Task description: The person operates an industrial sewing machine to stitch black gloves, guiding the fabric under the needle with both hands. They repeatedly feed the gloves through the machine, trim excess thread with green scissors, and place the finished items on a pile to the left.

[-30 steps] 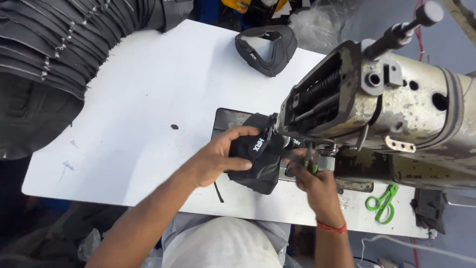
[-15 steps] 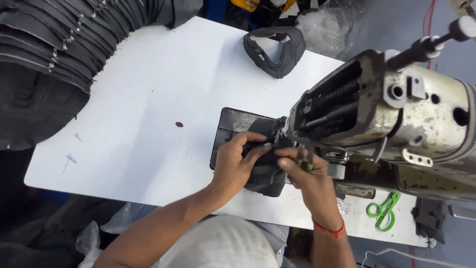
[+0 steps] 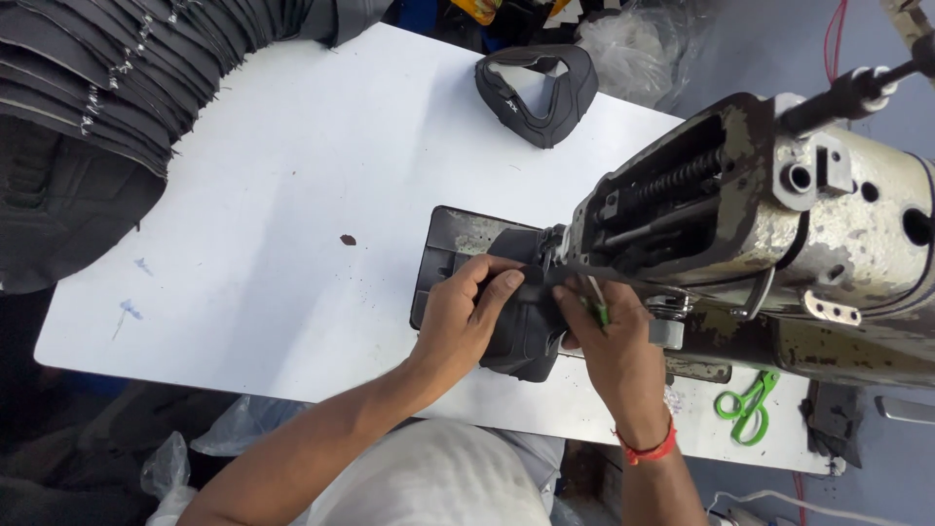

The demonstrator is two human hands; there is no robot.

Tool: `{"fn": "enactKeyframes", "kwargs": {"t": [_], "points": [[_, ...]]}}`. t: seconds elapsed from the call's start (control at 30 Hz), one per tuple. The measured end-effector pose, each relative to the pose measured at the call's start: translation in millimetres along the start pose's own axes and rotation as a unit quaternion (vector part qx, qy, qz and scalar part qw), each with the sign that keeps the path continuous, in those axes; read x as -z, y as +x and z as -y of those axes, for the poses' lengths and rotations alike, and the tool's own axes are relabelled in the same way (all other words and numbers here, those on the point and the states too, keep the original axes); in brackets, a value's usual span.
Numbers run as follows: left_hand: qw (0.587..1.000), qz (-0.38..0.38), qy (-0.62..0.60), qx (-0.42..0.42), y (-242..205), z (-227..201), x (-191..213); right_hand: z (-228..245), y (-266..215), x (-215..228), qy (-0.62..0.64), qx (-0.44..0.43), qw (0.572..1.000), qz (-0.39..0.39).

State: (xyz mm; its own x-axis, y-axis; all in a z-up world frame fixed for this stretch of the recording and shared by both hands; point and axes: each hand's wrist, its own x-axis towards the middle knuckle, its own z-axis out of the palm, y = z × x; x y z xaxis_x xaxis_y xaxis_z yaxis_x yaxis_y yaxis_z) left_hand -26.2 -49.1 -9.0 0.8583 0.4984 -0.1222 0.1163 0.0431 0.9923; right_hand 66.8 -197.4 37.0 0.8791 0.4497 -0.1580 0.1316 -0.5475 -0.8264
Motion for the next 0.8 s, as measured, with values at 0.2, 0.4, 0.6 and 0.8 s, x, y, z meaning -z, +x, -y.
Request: {"fn": "enactKeyframes", "kwargs": {"t": [0.2, 0.4, 0.6, 0.8], "points": [[0.997, 0.037, -0.068, -0.017, -5, 8, -2, 2, -3, 0, 0.010, 0.014, 1.000, -0.009], [0.987, 0.034, -0.145, 0.054, -5, 4, -8, -20, 0, -2, 0.061, -0.016, 0.998, -0.009], [0.991, 0.004, -0.120, 0.057, -7, -3, -13, -11, -1, -3, 0.074, -0.040, 0.996, -0.020], [0.991, -0.011, -0.118, 0.055, -8, -6, -17, -8, -1, 0, 0.045, -0.034, 0.998, 0.001]]}}
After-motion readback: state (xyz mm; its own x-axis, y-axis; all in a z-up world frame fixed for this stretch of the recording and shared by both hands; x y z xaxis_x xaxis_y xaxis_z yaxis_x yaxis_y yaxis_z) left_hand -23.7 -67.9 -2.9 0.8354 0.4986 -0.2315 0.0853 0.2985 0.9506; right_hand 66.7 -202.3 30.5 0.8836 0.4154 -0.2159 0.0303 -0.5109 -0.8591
